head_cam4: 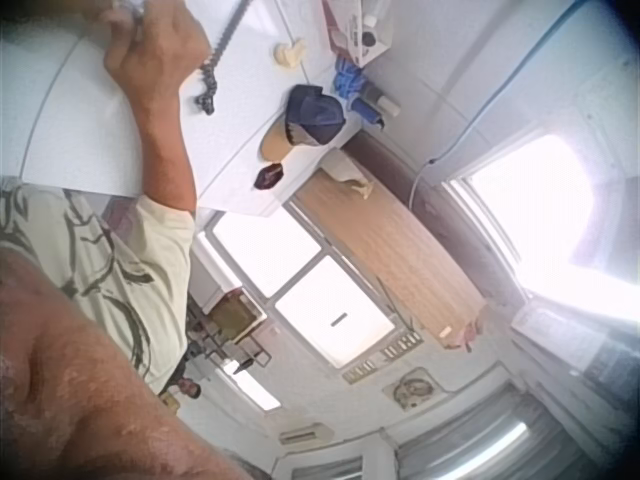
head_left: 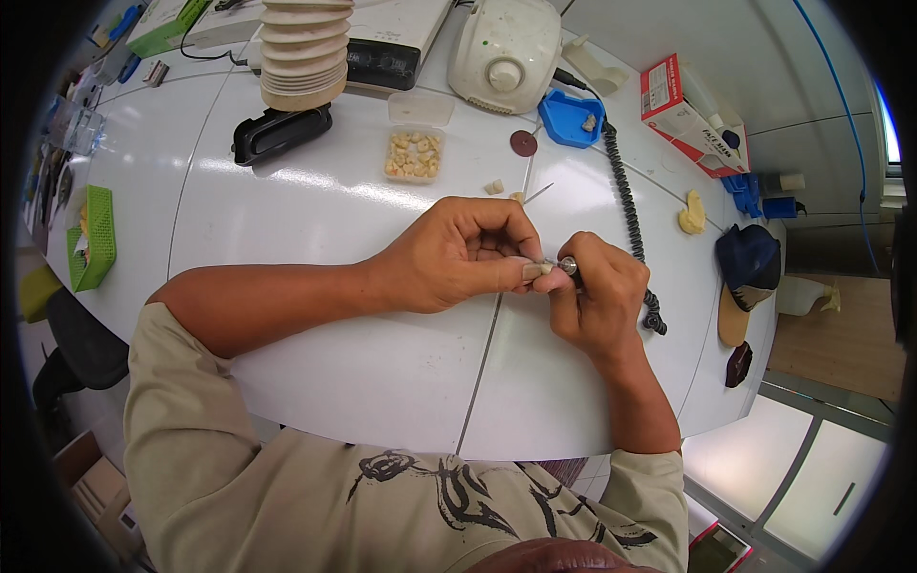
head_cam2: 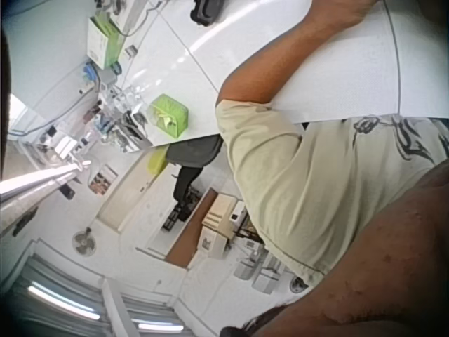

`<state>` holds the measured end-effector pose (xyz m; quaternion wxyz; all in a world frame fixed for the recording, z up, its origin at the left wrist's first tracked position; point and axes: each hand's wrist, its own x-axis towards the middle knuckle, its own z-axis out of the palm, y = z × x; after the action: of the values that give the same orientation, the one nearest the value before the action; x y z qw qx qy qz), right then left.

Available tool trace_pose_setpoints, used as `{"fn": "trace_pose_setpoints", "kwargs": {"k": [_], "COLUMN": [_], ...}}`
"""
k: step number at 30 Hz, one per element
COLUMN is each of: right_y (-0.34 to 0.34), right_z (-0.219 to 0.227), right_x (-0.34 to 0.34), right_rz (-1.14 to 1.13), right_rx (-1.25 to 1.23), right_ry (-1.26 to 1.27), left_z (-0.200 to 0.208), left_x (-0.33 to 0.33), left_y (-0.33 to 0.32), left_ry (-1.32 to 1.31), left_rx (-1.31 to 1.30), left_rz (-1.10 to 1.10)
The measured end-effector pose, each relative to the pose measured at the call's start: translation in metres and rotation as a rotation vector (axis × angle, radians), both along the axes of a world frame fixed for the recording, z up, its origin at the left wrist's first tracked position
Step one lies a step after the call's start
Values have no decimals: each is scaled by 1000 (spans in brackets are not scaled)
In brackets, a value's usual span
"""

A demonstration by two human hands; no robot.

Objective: The person uses a rotary tool to polish a dental crown, holding the crown between their fingers and moving the tool head across its surfaces.

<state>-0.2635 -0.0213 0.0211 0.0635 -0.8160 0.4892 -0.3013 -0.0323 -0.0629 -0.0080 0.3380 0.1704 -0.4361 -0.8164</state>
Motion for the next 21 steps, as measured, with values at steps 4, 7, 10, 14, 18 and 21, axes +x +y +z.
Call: {"fn": "trace_pose_setpoints", "kwargs": {"k": [4, 7, 10, 14, 18, 21], "right_y": [0, 0, -1, -1, -1, -1], "right_z": [0, 0, 0, 0, -2, 0], "right_x": [-1, -1, -1, 0, -1, -1], "right_rz": [6, 13, 9, 6, 8, 15], "right_rx": [-12, -19, -11, -4, -12, -18], "right_ry": [8, 6, 11, 7, 6, 3], "left_z": [1, 0, 1, 2, 1, 1], "left_x": [1, 1, 1, 1, 2, 2], "left_y": [-1, 0, 0, 0, -1, -1], "left_ry": [-25, -20, -17, -19, -26, -40], "left_rx": [-16, -17, -7, -4, -10, -40], "left_rz": [-15, -15, -15, -17, -15, -25]}}
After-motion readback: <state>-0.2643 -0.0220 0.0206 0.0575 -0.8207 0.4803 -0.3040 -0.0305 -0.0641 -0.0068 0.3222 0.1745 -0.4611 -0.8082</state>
